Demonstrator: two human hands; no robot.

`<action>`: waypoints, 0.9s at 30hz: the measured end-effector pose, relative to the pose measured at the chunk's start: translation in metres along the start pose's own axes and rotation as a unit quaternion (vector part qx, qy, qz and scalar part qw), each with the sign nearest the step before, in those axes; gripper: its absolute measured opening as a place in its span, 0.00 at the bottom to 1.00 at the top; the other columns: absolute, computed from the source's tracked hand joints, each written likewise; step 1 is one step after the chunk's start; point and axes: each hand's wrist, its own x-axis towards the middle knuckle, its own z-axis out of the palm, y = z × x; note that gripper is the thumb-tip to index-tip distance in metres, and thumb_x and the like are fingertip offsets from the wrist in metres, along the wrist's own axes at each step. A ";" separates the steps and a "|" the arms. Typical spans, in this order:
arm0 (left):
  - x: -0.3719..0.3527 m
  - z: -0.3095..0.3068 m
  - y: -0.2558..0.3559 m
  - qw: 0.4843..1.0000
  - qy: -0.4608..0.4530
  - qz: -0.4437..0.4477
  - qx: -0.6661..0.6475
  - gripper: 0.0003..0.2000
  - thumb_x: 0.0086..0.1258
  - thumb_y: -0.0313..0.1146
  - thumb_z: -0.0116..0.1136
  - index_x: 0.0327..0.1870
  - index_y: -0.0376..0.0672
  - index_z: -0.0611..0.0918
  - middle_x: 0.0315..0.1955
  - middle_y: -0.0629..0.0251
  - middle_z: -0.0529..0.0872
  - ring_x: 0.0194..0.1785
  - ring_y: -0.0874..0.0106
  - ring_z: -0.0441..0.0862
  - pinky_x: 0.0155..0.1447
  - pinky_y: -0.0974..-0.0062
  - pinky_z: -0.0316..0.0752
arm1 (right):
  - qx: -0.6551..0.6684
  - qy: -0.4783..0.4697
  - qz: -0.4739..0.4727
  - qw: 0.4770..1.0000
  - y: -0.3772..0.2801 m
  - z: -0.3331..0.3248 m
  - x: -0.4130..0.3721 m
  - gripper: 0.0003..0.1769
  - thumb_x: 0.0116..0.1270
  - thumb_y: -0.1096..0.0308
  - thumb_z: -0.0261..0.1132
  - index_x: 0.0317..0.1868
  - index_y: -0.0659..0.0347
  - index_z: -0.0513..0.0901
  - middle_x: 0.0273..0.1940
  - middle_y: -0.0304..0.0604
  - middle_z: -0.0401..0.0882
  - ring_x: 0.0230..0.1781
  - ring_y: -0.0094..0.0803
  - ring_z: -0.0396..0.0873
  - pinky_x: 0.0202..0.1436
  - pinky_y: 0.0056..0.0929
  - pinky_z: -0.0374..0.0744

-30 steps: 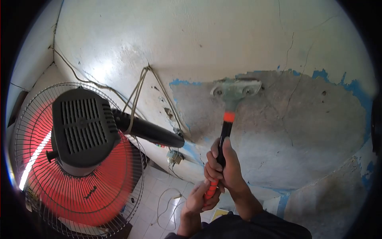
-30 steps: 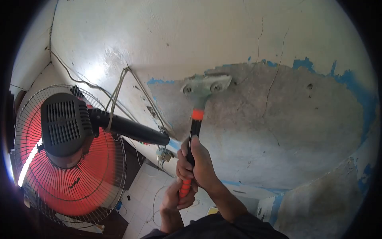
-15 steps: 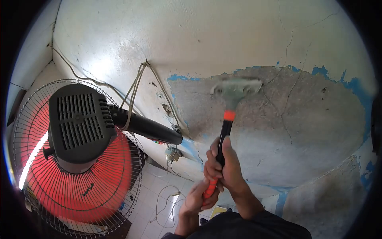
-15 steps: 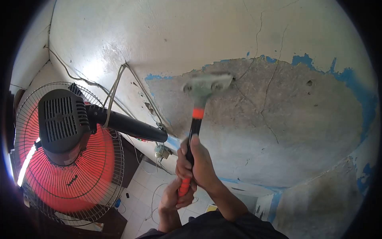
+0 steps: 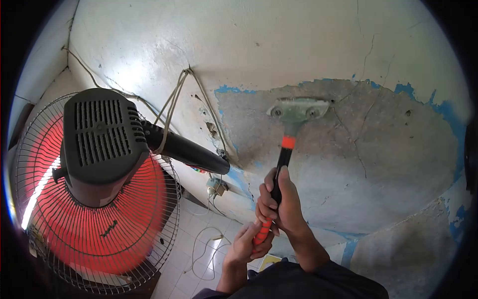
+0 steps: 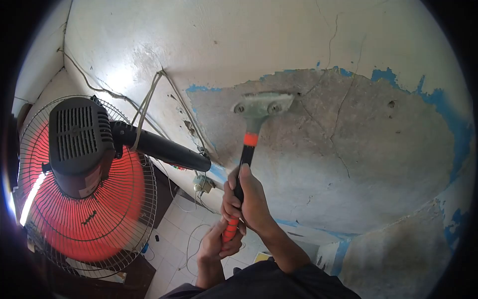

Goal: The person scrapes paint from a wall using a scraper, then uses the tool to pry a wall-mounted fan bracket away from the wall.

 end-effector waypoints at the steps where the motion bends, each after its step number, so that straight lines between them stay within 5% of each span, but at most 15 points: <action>1: 0.002 -0.003 0.000 1.000 -0.015 0.001 -0.008 0.27 0.82 0.51 0.32 0.46 0.33 0.76 0.12 0.73 0.62 0.09 0.82 0.54 0.15 0.81 0.51 | -0.007 0.000 -0.002 1.000 0.000 -0.002 0.002 0.28 0.78 0.37 0.41 0.35 0.55 0.63 0.15 0.30 0.55 0.07 0.19 0.54 0.12 0.25 0.68; 6: 0.013 -0.007 0.002 1.000 0.014 0.012 0.006 0.30 0.80 0.58 0.32 0.44 0.34 0.76 0.09 0.75 0.61 0.06 0.83 0.52 0.12 0.82 0.49 | -0.052 0.001 -0.002 0.999 -0.003 0.002 0.009 0.29 0.77 0.36 0.43 0.36 0.56 0.63 0.16 0.31 0.56 0.08 0.19 0.54 0.14 0.26 0.69; 13: 0.012 -0.019 0.009 0.996 -0.053 -0.013 -0.071 0.28 0.81 0.56 0.32 0.45 0.35 0.75 0.10 0.75 0.60 0.07 0.83 0.52 0.14 0.83 0.49 | -0.077 0.008 0.006 0.997 -0.001 0.009 0.014 0.27 0.79 0.39 0.41 0.36 0.56 0.63 0.17 0.31 0.56 0.09 0.20 0.55 0.15 0.26 0.69; 27: 0.006 -0.020 0.007 0.998 -0.032 -0.011 -0.047 0.30 0.79 0.58 0.33 0.47 0.35 0.76 0.10 0.76 0.60 0.07 0.84 0.51 0.12 0.83 0.48 | -0.067 0.002 0.010 0.998 0.001 0.009 0.016 0.27 0.78 0.38 0.42 0.36 0.56 0.63 0.18 0.31 0.57 0.11 0.20 0.57 0.18 0.26 0.71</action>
